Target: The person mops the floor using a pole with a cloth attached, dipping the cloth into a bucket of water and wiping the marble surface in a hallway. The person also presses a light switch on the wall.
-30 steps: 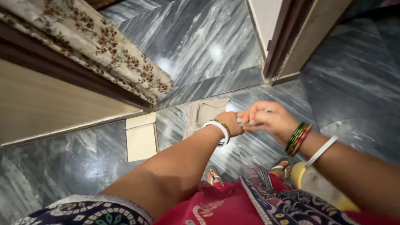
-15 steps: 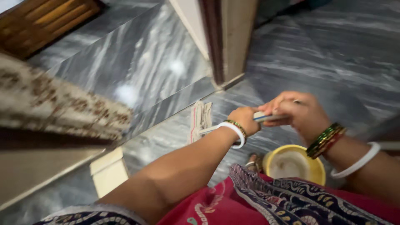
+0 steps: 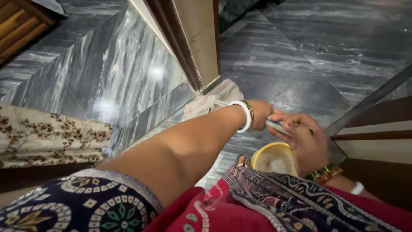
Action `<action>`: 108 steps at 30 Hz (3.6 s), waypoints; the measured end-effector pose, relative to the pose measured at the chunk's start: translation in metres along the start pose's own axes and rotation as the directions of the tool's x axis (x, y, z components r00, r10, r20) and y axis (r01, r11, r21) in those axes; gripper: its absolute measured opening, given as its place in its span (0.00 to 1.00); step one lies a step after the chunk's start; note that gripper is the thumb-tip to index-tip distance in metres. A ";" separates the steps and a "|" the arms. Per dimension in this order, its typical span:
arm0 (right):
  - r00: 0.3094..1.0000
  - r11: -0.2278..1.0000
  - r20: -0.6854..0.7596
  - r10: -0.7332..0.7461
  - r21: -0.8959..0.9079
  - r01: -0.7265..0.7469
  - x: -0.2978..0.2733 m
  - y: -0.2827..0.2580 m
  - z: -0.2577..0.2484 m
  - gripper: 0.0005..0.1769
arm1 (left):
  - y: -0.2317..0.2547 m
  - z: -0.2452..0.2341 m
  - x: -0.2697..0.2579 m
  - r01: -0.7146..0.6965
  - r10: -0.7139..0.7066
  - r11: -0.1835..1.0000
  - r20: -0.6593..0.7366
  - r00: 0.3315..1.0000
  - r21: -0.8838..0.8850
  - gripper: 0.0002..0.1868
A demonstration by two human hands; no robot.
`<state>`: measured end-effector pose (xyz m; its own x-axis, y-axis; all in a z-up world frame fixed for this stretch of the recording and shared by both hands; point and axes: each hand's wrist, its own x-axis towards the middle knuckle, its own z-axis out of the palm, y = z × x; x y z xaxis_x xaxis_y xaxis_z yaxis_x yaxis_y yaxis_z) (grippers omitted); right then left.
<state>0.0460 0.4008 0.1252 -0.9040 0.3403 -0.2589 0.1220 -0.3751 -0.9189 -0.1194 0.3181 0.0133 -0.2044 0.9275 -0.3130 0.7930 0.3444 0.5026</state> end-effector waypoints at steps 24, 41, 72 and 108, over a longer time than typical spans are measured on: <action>0.993 0.909 -0.106 0.045 -0.407 -0.085 -0.153 -0.050 -0.107 0.08 | 0.183 0.045 -0.006 -0.223 0.236 0.969 0.127 0.963 -0.106 0.22; 0.995 0.997 0.082 -0.057 -0.052 0.062 -0.066 0.030 -0.089 0.09 | 0.089 0.042 0.012 0.092 -0.107 0.993 0.216 0.971 0.077 0.19; 0.983 0.907 0.121 0.141 -0.414 -0.079 -0.090 -0.072 -0.076 0.08 | 0.137 0.062 -0.025 0.077 -0.140 0.935 -0.160 0.977 -0.347 0.31; 0.385 0.836 0.847 0.366 -0.481 0.263 -0.068 0.097 0.235 0.12 | 0.029 0.169 -0.376 0.522 -0.927 0.362 -0.237 0.292 -0.772 0.24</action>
<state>0.0233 0.1391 0.1238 -0.6510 -0.7365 -0.1838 0.0613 0.1903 -0.9798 0.0779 -0.0455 0.0092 -0.9306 -0.0139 -0.3659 -0.2626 0.7216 0.6406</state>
